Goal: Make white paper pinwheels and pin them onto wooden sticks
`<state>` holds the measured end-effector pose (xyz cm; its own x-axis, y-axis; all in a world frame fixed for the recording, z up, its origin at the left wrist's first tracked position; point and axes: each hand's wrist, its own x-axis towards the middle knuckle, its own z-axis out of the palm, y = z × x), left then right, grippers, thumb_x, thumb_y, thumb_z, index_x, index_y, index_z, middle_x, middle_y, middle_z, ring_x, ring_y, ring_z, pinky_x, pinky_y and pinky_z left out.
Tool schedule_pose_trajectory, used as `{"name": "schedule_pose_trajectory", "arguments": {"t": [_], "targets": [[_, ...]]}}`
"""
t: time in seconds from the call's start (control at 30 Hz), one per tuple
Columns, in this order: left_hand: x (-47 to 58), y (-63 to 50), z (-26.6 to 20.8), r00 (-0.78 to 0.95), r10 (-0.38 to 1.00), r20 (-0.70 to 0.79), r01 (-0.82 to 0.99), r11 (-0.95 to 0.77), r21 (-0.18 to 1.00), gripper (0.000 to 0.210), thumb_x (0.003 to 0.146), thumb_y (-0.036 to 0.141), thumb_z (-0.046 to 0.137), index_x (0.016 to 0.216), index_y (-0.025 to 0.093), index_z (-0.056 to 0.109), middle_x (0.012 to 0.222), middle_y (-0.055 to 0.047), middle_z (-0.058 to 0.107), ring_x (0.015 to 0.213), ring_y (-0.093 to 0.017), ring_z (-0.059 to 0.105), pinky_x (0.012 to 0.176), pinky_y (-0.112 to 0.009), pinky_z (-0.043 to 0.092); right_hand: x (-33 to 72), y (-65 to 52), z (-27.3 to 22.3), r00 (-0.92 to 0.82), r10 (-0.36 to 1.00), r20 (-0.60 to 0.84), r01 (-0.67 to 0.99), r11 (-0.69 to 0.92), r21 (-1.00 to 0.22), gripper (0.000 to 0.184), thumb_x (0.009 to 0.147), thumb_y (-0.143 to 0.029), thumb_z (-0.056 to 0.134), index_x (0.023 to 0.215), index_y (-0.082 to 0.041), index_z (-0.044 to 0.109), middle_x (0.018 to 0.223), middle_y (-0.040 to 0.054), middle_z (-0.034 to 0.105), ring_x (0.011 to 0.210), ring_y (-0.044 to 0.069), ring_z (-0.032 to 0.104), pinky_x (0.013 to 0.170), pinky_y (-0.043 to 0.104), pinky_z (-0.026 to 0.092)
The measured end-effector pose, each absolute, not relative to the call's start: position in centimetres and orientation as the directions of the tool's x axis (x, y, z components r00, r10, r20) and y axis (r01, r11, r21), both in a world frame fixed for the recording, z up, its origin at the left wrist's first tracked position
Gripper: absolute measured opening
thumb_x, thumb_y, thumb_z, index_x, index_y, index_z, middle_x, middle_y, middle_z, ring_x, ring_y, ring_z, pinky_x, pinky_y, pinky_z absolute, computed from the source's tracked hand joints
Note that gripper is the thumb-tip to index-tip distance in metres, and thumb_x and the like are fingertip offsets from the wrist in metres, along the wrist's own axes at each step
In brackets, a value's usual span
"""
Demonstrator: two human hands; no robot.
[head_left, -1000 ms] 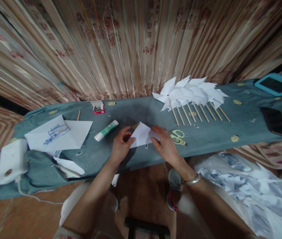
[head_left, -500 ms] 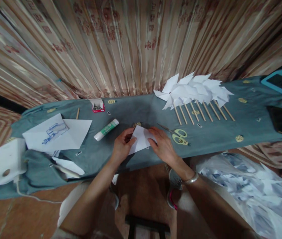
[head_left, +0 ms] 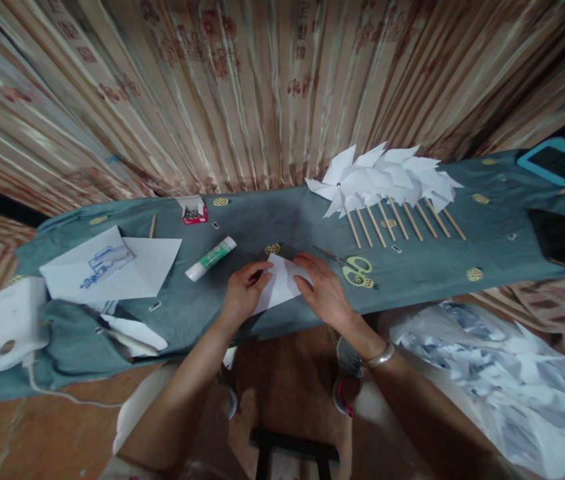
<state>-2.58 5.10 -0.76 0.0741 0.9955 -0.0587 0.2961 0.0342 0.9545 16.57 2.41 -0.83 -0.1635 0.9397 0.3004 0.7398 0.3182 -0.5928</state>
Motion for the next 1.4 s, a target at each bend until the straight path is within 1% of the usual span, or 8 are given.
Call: {"name": "schedule_pose_trajectory", "arguments": {"t": [0.23, 0.37, 0.53, 0.7, 0.93, 1.1, 1.2, 1.4], "targets": [[-2.4, 5.2, -0.1, 0.072, 0.996, -0.058, 0.271, 0.036, 0.962, 0.020, 0.074, 0.033, 0.065, 0.083, 0.018, 0.075, 0.089, -0.005, 0.075, 0.080, -0.019, 0.066, 0.075, -0.029, 0.050, 16.6, 2.5, -0.8, -0.139, 0.931, 0.339, 0.713, 0.331, -0.618, 0.031, 0.091, -0.023, 0.051, 0.119, -0.019, 0.062, 0.129, 0.0113, 0.064, 0.118, 0.026, 0.060, 0.103, 0.044, 0.049], [-2.4, 5.3, -0.2, 0.037, 0.997, -0.070, 0.280, 0.057, 0.958, 0.022, 0.069, 0.028, 0.066, 0.086, 0.018, 0.075, 0.083, -0.004, 0.074, 0.073, -0.017, 0.063, 0.069, -0.027, 0.047, 16.6, 2.4, -0.8, -0.131, 0.919, 0.373, 0.692, 0.354, -0.629, 0.029, 0.090, -0.023, 0.052, 0.118, -0.020, 0.063, 0.126, 0.0105, 0.065, 0.116, 0.025, 0.062, 0.100, 0.042, 0.052], [-2.2, 5.3, -0.4, -0.002, 0.999, -0.054, 0.239, 0.053, 0.970, 0.023, 0.067, 0.023, 0.065, 0.087, 0.018, 0.075, 0.084, -0.003, 0.074, 0.073, -0.016, 0.063, 0.071, -0.027, 0.047, 16.5, 2.2, -0.4, -0.144, 0.906, 0.398, 0.697, 0.378, -0.609, 0.029, 0.091, -0.023, 0.052, 0.117, -0.022, 0.064, 0.123, 0.0085, 0.067, 0.114, 0.025, 0.062, 0.103, 0.044, 0.049], [-2.1, 5.4, -0.4, -0.010, 1.000, -0.028, 0.229, 0.029, 0.973, 0.023, 0.067, 0.022, 0.066, 0.087, 0.018, 0.075, 0.081, -0.002, 0.073, 0.072, -0.016, 0.063, 0.070, -0.027, 0.047, 16.5, 2.1, -0.1, -0.121, 0.912, 0.392, 0.673, 0.365, -0.643, 0.028, 0.090, -0.022, 0.053, 0.115, -0.022, 0.065, 0.120, 0.0089, 0.068, 0.111, 0.025, 0.063, 0.098, 0.041, 0.052], [-2.2, 5.3, -0.5, -0.005, 1.000, -0.029, 0.205, 0.030, 0.978, 0.024, 0.068, 0.021, 0.067, 0.090, 0.017, 0.075, 0.087, -0.004, 0.075, 0.078, -0.018, 0.066, 0.076, -0.029, 0.049, 16.6, 2.1, 0.4, -0.034, 0.956, 0.290, 0.604, 0.251, -0.757, 0.016, 0.086, -0.024, 0.057, 0.099, -0.021, 0.067, 0.103, 0.0067, 0.072, 0.090, 0.022, 0.069, 0.087, 0.037, 0.055], [-2.1, 5.3, -0.3, 0.026, 0.999, -0.035, 0.134, 0.031, 0.991, 0.040, 0.069, 0.018, 0.067, 0.109, 0.017, 0.071, 0.094, -0.003, 0.076, 0.084, -0.018, 0.068, 0.081, -0.030, 0.051, 16.6, 2.2, 0.4, 0.036, 0.975, 0.219, 0.560, 0.162, -0.812, 0.017, 0.084, -0.026, 0.060, 0.098, -0.021, 0.067, 0.096, 0.0049, 0.073, 0.078, 0.019, 0.069, 0.078, 0.033, 0.057], [-2.1, 5.3, -0.3, 0.032, 0.998, -0.051, 0.135, 0.046, 0.990, 0.049, 0.069, 0.017, 0.067, 0.118, 0.018, 0.066, 0.091, -0.002, 0.075, 0.079, -0.017, 0.067, 0.076, -0.028, 0.050, 16.6, 2.1, 0.3, -0.002, 0.970, 0.242, 0.579, 0.199, -0.791, 0.017, 0.085, -0.025, 0.058, 0.100, -0.022, 0.066, 0.101, 0.0049, 0.073, 0.083, 0.020, 0.070, 0.081, 0.035, 0.057], [-2.3, 5.4, -0.5, 0.020, 0.997, -0.071, 0.119, 0.068, 0.991, 0.050, 0.068, 0.016, 0.068, 0.118, 0.017, 0.065, 0.093, -0.003, 0.075, 0.082, -0.017, 0.067, 0.079, -0.028, 0.050, 16.6, 1.7, 0.1, -0.102, 0.932, 0.348, 0.671, 0.323, -0.667, 0.021, 0.090, -0.024, 0.053, 0.109, -0.022, 0.063, 0.112, 0.0076, 0.070, 0.100, 0.023, 0.068, 0.091, 0.039, 0.055]]}}
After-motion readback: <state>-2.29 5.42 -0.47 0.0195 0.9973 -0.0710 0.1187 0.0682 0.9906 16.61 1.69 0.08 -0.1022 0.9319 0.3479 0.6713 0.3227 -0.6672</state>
